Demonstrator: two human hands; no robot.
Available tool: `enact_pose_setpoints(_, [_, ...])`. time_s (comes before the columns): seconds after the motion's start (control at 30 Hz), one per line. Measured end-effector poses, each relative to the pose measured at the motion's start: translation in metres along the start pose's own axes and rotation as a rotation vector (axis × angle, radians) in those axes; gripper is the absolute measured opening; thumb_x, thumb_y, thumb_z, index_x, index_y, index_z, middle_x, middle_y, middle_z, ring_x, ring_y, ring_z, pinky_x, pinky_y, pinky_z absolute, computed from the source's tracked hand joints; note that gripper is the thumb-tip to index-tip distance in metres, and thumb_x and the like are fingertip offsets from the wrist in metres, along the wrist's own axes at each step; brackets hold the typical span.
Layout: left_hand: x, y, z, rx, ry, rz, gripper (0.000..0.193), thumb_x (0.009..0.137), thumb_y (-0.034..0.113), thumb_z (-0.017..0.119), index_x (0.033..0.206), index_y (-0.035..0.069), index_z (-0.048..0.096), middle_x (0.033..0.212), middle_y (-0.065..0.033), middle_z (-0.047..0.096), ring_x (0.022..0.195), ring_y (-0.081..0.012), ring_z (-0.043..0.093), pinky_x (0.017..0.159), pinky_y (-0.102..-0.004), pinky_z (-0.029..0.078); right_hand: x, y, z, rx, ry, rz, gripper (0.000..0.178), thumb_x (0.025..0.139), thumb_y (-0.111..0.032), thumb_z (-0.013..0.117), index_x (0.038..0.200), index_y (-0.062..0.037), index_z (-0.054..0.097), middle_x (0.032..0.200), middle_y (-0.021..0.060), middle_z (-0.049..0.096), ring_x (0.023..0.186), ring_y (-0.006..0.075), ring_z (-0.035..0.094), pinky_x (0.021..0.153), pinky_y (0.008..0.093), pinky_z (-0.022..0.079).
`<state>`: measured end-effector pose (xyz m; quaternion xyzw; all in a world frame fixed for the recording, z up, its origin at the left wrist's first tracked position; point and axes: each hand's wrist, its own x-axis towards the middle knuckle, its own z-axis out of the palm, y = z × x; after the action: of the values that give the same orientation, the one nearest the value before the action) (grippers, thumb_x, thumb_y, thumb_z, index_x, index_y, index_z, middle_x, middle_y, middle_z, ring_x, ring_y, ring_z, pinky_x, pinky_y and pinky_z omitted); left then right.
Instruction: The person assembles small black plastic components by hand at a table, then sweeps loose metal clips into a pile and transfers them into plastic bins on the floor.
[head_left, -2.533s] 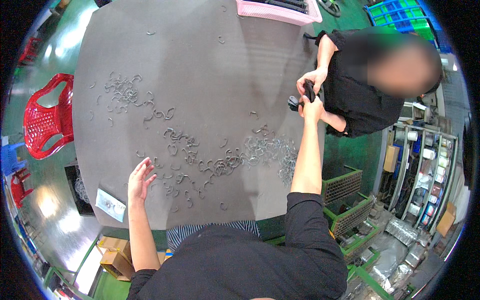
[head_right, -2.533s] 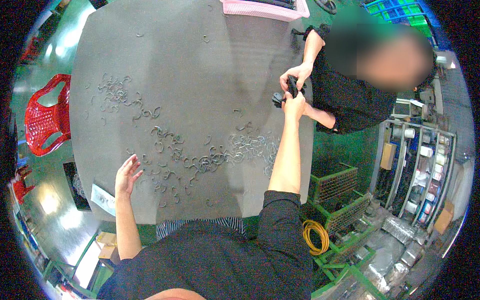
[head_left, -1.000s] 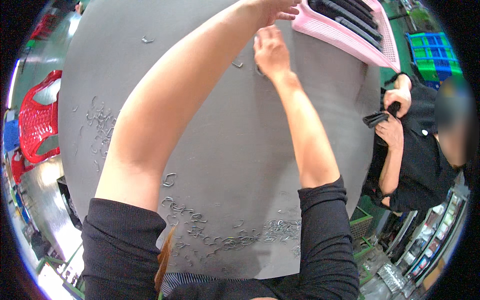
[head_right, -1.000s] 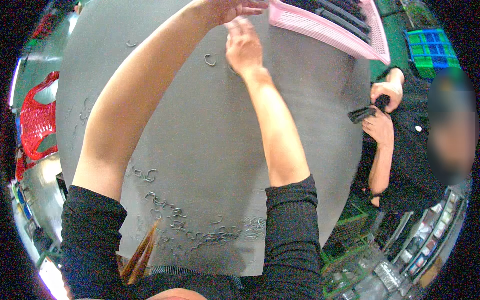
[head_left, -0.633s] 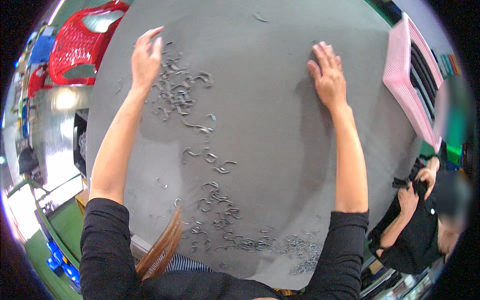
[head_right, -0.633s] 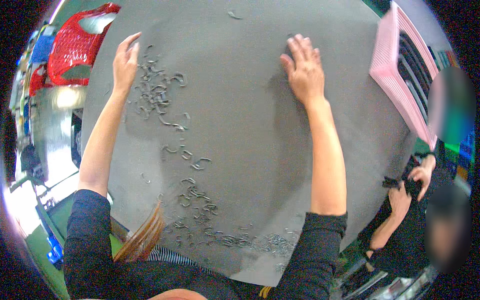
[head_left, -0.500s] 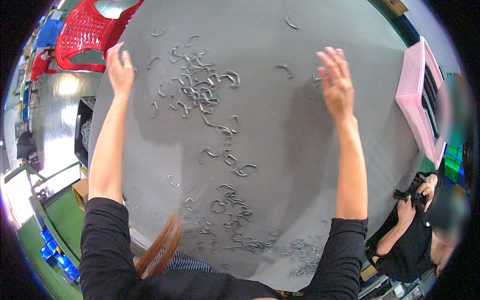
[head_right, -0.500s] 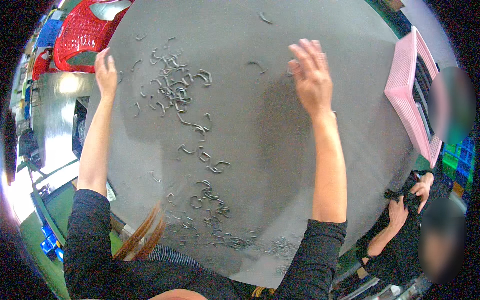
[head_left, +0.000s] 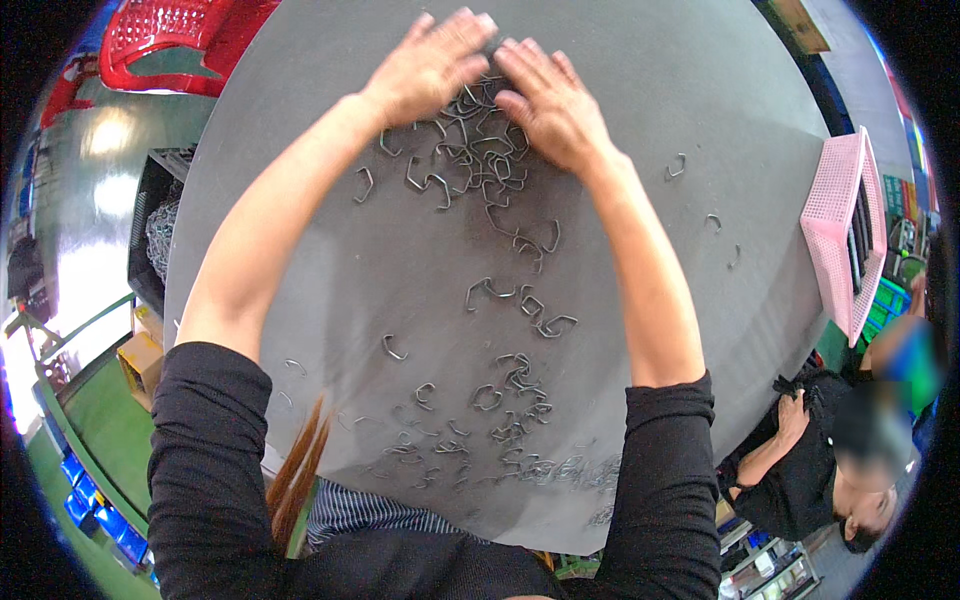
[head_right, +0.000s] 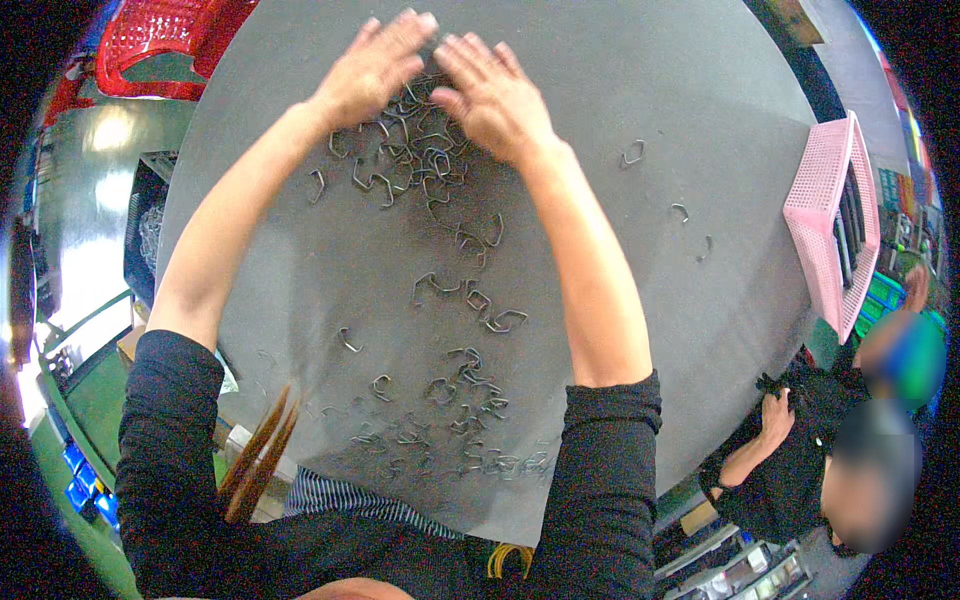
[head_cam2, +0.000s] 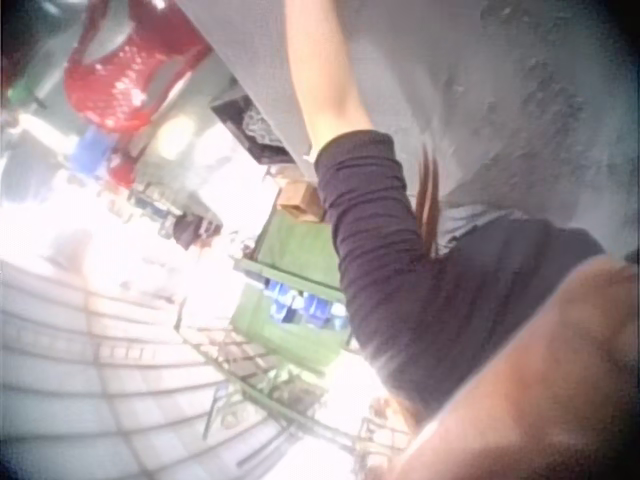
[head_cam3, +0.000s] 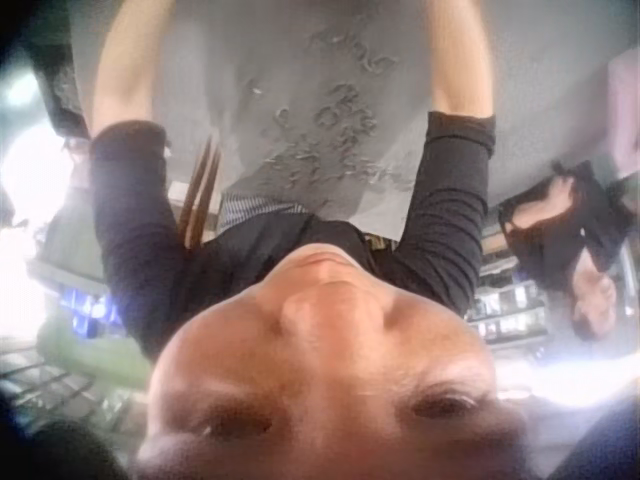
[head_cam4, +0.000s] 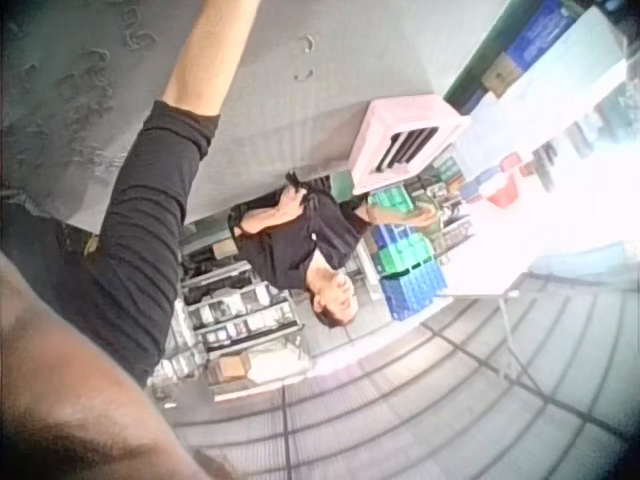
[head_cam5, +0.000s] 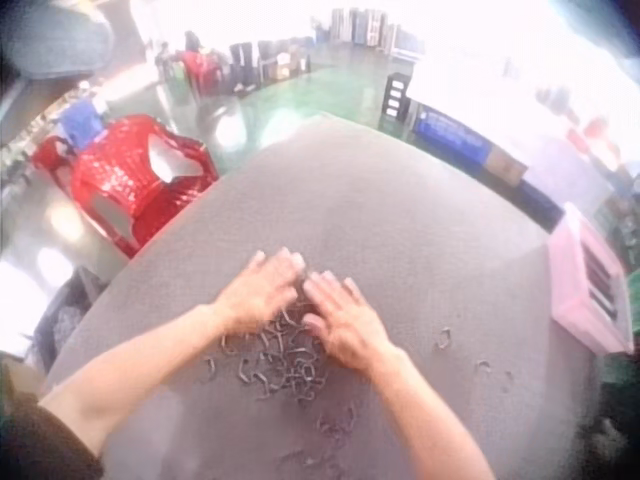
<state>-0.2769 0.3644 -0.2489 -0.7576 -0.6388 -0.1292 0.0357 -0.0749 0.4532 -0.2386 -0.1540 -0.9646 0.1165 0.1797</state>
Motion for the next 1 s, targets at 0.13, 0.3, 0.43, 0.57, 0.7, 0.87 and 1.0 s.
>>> enact_pose_setpoints(0.13, [-0.056, 0.066, -0.026, -0.295, -0.227, 0.133, 0.054, 0.091, 0.034, 0.036, 0.136, 0.007, 0.026, 0.143, -0.0111, 0.023, 0.133, -0.027, 0.017, 0.108, -0.044, 0.009, -0.073, -0.052, -0.021, 0.208, -0.147, -0.026, 0.046, 0.084, -0.03, 0.053, 0.125, -0.0106, 0.045, 0.133, 0.0082, 0.041, 0.127, 0.0224, 0.033, 0.106, 0.0391, 0.023])
enact_pose_setpoints(0.3, [-0.14, 0.119, -0.079, -0.754, -0.499, 0.189, 0.05, 0.088, 0.03, 0.041, 0.132, 0.008, 0.035, 0.138, -0.0117, 0.032, 0.131, -0.0306, 0.022, 0.108, -0.045, 0.014, -0.141, -0.073, -0.088, 0.406, -0.174, -0.014, 0.028, 0.078, -0.022, 0.062, 0.104, -0.0138, 0.062, 0.116, 0.0067, 0.056, 0.116, 0.023, 0.047, 0.098, 0.0388, 0.037])
enact_pose_setpoints(0.43, [-0.141, 0.087, -0.086, -0.499, -0.147, -0.031, 0.041, 0.089, 0.023, 0.038, 0.128, 0.008, 0.042, 0.133, -0.0101, 0.04, 0.131, -0.0299, 0.023, 0.108, -0.0443, 0.012, -0.211, 0.063, -0.127, -0.257, 0.261, 0.506, 0.033, 0.088, -0.029, 0.049, 0.116, -0.0117, 0.054, 0.126, 0.0091, 0.047, 0.125, 0.0278, 0.035, 0.102, 0.0424, 0.028])
enact_pose_setpoints(0.57, [-0.148, 0.035, -0.054, -0.032, 0.185, -0.502, 0.046, 0.092, 0.026, 0.035, 0.135, 0.012, 0.029, 0.14, -0.0088, 0.029, 0.133, -0.0282, 0.016, 0.106, -0.0485, 0.009, -0.224, 0.1, -0.1, -0.427, 0.169, 0.934, 0.044, 0.091, -0.038, 0.04, 0.127, -0.0131, 0.043, 0.137, 0.0089, 0.035, 0.13, 0.0259, 0.026, 0.104, 0.0448, 0.02])
enact_pose_setpoints(0.7, [-0.131, 0.04, -0.045, -0.006, 0.024, -0.337, 0.051, 0.093, 0.034, 0.034, 0.138, 0.012, 0.024, 0.142, -0.0092, 0.024, 0.134, -0.0251, 0.017, 0.107, -0.0461, 0.009, -0.158, 0.025, -0.06, -0.25, 0.101, 0.403, 0.046, 0.088, -0.041, 0.044, 0.127, -0.0161, 0.044, 0.136, 0.0065, 0.036, 0.129, 0.0253, 0.029, 0.105, 0.045, 0.019])
enact_pose_setpoints(0.87, [-0.116, 0.119, -0.05, -0.21, -0.27, 0.104, 0.061, 0.089, 0.038, 0.036, 0.137, 0.005, 0.022, 0.142, -0.0122, 0.023, 0.134, -0.0269, 0.016, 0.108, -0.0426, 0.008, -0.158, -0.109, -0.036, 0.208, -0.088, 0.108, 0.046, 0.083, -0.041, 0.05, 0.122, -0.0153, 0.048, 0.132, 0.0042, 0.042, 0.128, 0.0215, 0.031, 0.107, 0.0424, 0.018])
enact_pose_setpoints(1.0, [-0.161, 0.176, -0.066, -0.672, -0.465, 0.274, 0.062, 0.088, 0.037, 0.037, 0.136, 0.0, 0.023, 0.142, -0.0159, 0.023, 0.134, -0.0297, 0.015, 0.108, -0.043, 0.006, -0.214, -0.193, -0.052, 0.479, -0.19, 0.095, 0.041, 0.088, -0.036, 0.045, 0.125, -0.0165, 0.046, 0.135, 0.0053, 0.038, 0.129, 0.0208, 0.029, 0.108, 0.0414, 0.018])
